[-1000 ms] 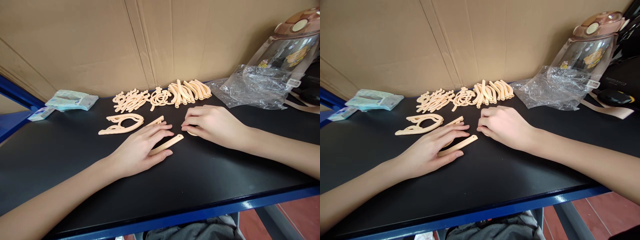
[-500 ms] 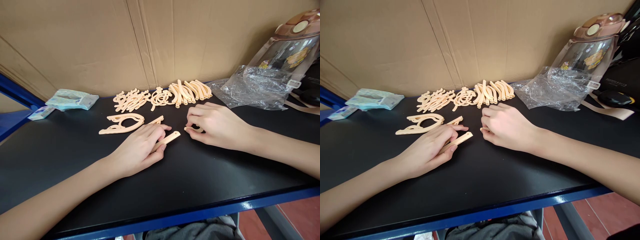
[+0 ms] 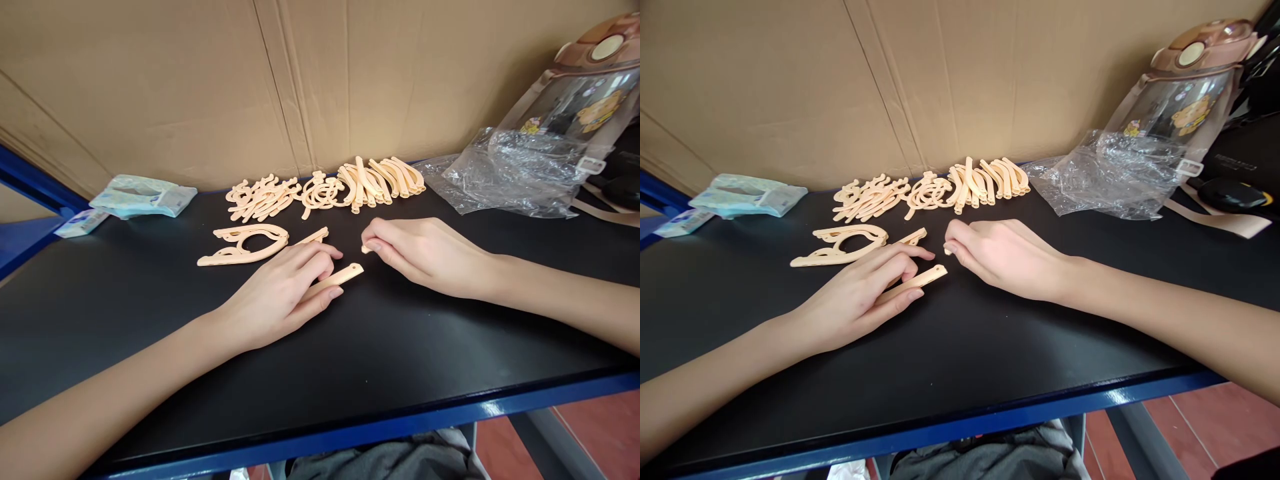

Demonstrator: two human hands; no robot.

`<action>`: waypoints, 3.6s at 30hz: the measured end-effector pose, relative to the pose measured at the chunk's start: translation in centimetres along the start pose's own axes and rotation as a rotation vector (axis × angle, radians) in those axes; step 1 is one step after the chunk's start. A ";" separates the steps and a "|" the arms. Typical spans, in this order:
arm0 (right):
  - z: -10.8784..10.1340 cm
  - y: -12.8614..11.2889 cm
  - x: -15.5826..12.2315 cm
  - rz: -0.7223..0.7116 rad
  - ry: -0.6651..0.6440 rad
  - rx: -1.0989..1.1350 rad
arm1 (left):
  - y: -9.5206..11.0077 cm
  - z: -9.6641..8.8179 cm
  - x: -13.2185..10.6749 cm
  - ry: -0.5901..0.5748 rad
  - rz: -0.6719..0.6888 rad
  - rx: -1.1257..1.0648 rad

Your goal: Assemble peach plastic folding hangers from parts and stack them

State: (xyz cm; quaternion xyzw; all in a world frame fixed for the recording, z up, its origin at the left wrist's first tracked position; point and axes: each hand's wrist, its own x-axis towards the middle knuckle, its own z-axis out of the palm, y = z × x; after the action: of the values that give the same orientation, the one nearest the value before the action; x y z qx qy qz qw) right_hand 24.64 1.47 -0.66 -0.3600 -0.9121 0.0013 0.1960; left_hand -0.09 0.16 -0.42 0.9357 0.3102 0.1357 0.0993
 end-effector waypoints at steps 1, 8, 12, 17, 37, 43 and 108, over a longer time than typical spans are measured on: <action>0.0 -0.1 0.0 -0.028 -0.010 -0.004 | 0.0 0.0 0.0 -0.002 0.002 0.000; -0.2 -0.4 -0.3 -0.091 -0.100 0.124 | -0.4 0.2 0.0 -0.019 0.002 -0.030; -0.2 -0.1 -0.3 -0.071 -0.150 0.134 | -0.6 0.3 -0.1 -0.003 0.047 -0.012; 0.2 0.2 -0.1 -0.086 -0.099 0.087 | -0.6 0.1 -0.2 -0.026 0.077 0.022; 0.2 0.1 -0.2 -0.119 -0.116 0.095 | -0.4 0.1 0.1 0.019 0.076 0.039; 0.2 0.0 0.0 -0.094 -0.120 0.318 | -0.3 0.0 0.1 0.023 0.089 0.058; 0.4 -1.4 -0.6 -0.228 -0.176 -0.053 | -0.3 0.5 0.0 -0.022 0.081 -0.126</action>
State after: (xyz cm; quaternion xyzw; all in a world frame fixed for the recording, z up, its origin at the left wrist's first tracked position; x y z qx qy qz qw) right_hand 24.00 0.09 -1.05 -0.2574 -0.9606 -0.0136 0.1043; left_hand -0.09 0.31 -0.99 0.9409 0.2616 0.1484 0.1557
